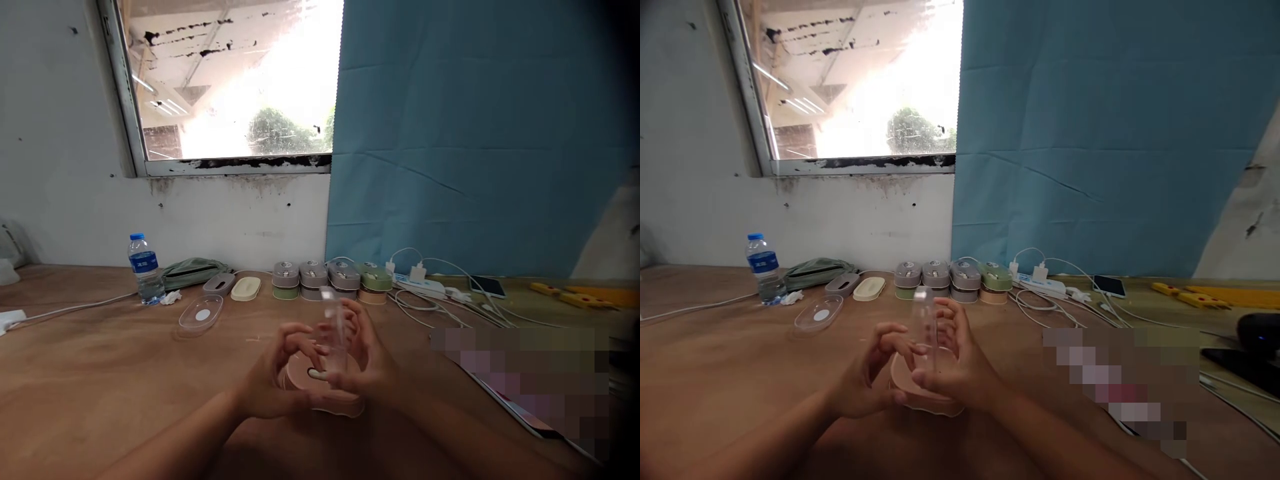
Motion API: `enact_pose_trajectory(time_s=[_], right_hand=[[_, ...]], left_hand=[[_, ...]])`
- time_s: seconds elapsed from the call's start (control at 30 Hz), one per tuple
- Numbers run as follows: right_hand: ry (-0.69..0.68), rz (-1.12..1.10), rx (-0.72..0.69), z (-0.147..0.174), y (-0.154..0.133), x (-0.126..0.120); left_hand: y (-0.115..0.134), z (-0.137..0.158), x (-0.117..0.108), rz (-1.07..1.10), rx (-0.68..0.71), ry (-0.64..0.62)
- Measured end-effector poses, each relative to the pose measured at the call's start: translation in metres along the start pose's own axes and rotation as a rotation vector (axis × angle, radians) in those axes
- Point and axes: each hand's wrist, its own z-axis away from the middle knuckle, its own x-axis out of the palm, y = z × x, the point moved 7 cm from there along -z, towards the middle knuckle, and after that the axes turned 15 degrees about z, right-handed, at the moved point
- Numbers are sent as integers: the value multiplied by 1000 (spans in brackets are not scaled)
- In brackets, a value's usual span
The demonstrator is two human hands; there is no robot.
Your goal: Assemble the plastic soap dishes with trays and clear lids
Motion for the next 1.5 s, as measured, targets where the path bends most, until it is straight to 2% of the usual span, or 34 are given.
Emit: enact_pose_trajectory(time_s=[0.07,0.13,0.27,0.53,0.67,0.87,1.2,1.27,1.33,1.47,1.5], right_hand=[[26,394,-133,1,-14,-6],[33,665,-241,4,-25,-9],[36,838,-359,7,-32,-11],[-14,823,-329,8,-11,-13],[-45,771,-228,11,6,-8],[-169,668,-88,12,31,3],[-437,687,-117,19,37,11],[-475,705,-114,21,37,11],[-493,717,-110,21,37,10],[-478,731,-125,20,37,9],[-476,736,-130,20,38,9]], left_hand=[[5,-1,-15,58,50,70],[4,0,-30,100,41,163],[-6,2,-44,107,-48,272],[-25,5,-54,78,-229,308],[-40,9,-64,64,-349,269],[-55,15,-72,-43,-516,156],[-54,15,-68,-196,-515,70],[-53,14,-69,-286,-482,45],[-51,10,-79,-508,-402,58],[-47,-3,-132,-1174,-279,287],[-49,-7,-148,-1242,-286,333]])
